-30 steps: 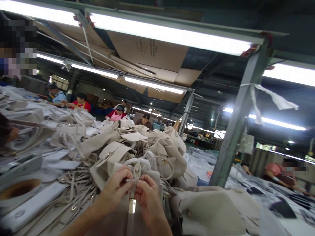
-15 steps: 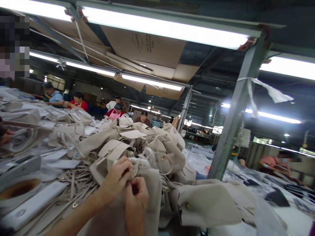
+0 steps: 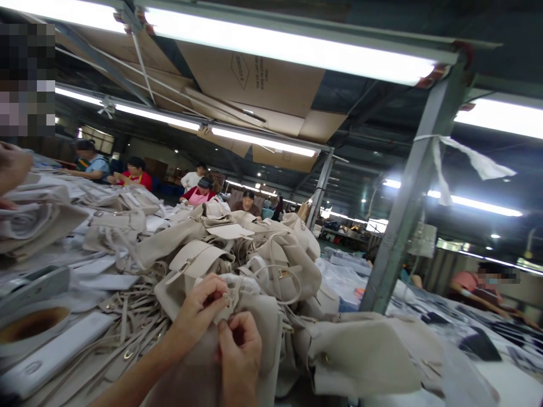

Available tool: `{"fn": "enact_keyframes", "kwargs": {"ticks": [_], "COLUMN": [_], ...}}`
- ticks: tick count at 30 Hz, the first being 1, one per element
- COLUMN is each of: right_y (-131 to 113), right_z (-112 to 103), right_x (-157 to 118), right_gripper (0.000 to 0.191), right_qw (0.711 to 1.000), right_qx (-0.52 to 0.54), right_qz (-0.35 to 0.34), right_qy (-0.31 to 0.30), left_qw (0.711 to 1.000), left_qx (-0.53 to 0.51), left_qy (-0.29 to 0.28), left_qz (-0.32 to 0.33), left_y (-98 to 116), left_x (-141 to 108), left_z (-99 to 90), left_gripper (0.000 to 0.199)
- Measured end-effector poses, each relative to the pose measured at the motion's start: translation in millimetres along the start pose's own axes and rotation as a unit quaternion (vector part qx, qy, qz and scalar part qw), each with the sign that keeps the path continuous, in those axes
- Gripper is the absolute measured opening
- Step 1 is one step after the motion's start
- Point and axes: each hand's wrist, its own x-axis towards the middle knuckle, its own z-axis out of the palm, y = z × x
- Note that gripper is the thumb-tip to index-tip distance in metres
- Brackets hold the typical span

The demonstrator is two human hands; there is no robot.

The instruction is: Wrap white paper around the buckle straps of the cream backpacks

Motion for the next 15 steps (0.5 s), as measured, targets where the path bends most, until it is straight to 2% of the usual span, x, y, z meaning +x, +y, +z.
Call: {"fn": "enact_keyframes", "kwargs": {"ticks": [4, 7, 9, 11, 13, 15], "right_y": [-7.5, -11.9, -12.5, -10.8, -8.0, -5.6], "right_z": [-2.3, -3.4, -3.5, -3.4, -3.5, -3.6], "right_x": [-1.0, -7.8, -11.2, -11.5, -10.2, -10.5], "right_gripper": [0.043, 0.049, 0.054, 0.052, 0.047, 0.041], "right_qw": [0.995, 0.965, 0.943, 0.960, 0.990, 0.999], "right_qx": [0.094, 0.223, 0.273, 0.224, 0.105, -0.002], "right_qz": [0.044, 0.136, 0.188, 0.166, 0.091, 0.022], "right_qy": [-0.014, -0.034, -0.035, -0.020, 0.014, 0.028], "left_qw": [0.999, 0.988, 0.981, 0.988, 0.994, 0.990], "left_qx": [-0.003, -0.051, -0.071, -0.035, 0.031, 0.103], "left_qy": [-0.035, -0.141, -0.180, -0.148, -0.100, -0.072], "left_qz": [-0.029, -0.041, -0.036, -0.003, 0.035, 0.065], "left_y": [-0.1, -3.4, -1.8, 5.0, 14.2, 20.4], "left_x": [-3.9, -1.0, 2.2, 3.9, 3.2, 1.8], "left_z": [-6.3, -16.7, -20.3, -18.2, -11.4, -4.1], "left_gripper": [0.013, 0.014, 0.014, 0.013, 0.014, 0.019]}}
